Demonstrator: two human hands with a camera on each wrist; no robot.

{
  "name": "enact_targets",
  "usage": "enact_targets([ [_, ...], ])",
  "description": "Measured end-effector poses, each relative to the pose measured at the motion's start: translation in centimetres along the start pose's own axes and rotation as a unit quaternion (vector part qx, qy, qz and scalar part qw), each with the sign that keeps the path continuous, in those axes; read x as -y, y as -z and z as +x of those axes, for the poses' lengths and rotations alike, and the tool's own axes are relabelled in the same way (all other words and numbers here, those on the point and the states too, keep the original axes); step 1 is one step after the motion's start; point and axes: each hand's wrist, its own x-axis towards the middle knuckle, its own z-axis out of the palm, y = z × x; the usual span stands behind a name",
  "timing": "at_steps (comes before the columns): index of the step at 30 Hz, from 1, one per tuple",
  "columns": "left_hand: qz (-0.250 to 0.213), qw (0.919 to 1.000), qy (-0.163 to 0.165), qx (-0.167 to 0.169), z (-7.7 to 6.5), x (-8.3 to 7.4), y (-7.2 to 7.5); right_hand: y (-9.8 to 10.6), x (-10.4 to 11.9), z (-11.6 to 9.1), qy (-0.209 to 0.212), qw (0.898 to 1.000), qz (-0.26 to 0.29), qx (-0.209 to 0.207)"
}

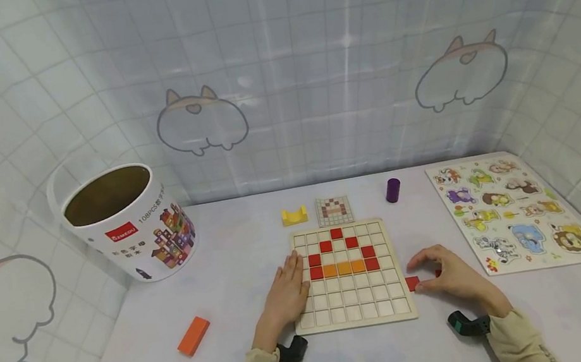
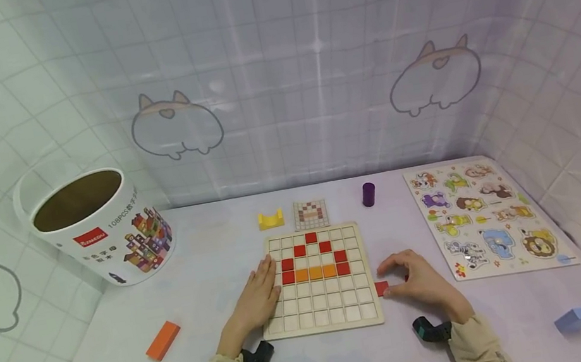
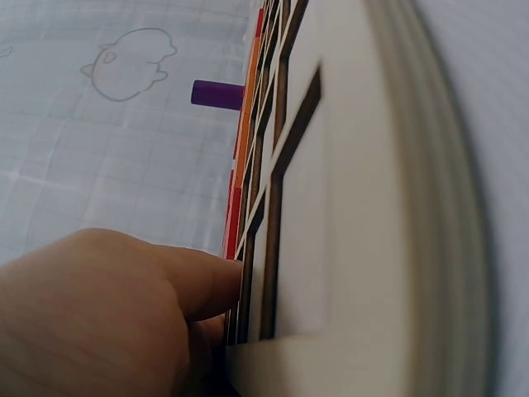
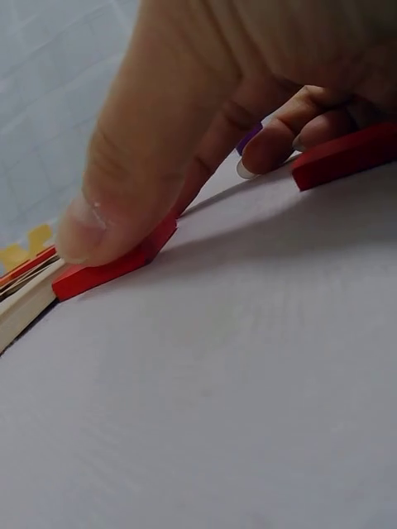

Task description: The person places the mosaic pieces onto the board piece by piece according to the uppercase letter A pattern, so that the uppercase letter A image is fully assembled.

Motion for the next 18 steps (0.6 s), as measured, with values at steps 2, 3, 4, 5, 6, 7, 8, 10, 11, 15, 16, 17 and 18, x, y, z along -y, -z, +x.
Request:
enact_targets([
  [2, 0.0, 1.0, -0.001, -0.001, 0.01, 0.03, 0.05, -0.15, 0.01, 0.1, 0.001, 1.0, -0.003, -0.007],
  [3, -0.001, 1.0, -0.001, -0.002, 0.01, 0.05, 0.06, -0.24, 0.0, 0.17, 0.001, 1.0, -0.006, -0.013],
  [4, -0.001, 1.0, -0.001, -0.003, 0.0, 0.04, 0.05, -0.32, -0.01, 0.18, 0.0, 1.0, -0.007, -0.017],
  [5, -0.002, 1.0, -0.002, -0.003, -0.01, 0.04, 0.04, -0.4, -0.01, 0.2, -0.001, 1.0, -0.007, -0.023],
  [6, -0.002, 1.0, -0.002, -0.004, -0.01, 0.04, 0.02, -0.46, -0.02, 0.22, -0.003, 1.0, -0.005, -0.028],
  [7, -0.001, 1.0, -0.001, -0.004, -0.02, 0.03, -0.01, -0.49, -0.03, 0.24, -0.005, 0.999, -0.002, -0.032],
  [8, -0.001, 1.0, 0.0, -0.004, -0.02, 0.03, -0.03, -0.51, -0.03, 0.24, -0.008, 0.999, 0.001, -0.034],
  [10, -0.001, 1.0, -0.001, -0.004, -0.01, 0.0, -0.02, -0.46, -0.08, 0.26, -0.011, 0.999, 0.004, -0.033],
  [11, -0.002, 1.0, -0.001, -0.005, 0.0, -0.01, -0.01, -0.44, -0.12, 0.27, -0.012, 0.999, 0.005, -0.032],
  [15, -0.005, 1.0, 0.0, -0.002, 0.0, -0.07, 0.05, -0.47, -0.3, 0.37, -0.01, 1.0, 0.011, -0.026],
  [16, -0.005, 1.0, 0.0, -0.002, -0.01, -0.06, 0.06, -0.53, -0.32, 0.4, -0.009, 0.999, 0.014, -0.028],
  [17, -0.005, 1.0, 0.001, -0.002, -0.01, -0.05, 0.05, -0.6, -0.33, 0.44, -0.009, 0.999, 0.018, -0.031],
  [18, -0.004, 1.0, 0.002, -0.002, -0.02, -0.02, 0.02, -0.66, -0.32, 0.48, -0.008, 0.999, 0.02, -0.036],
])
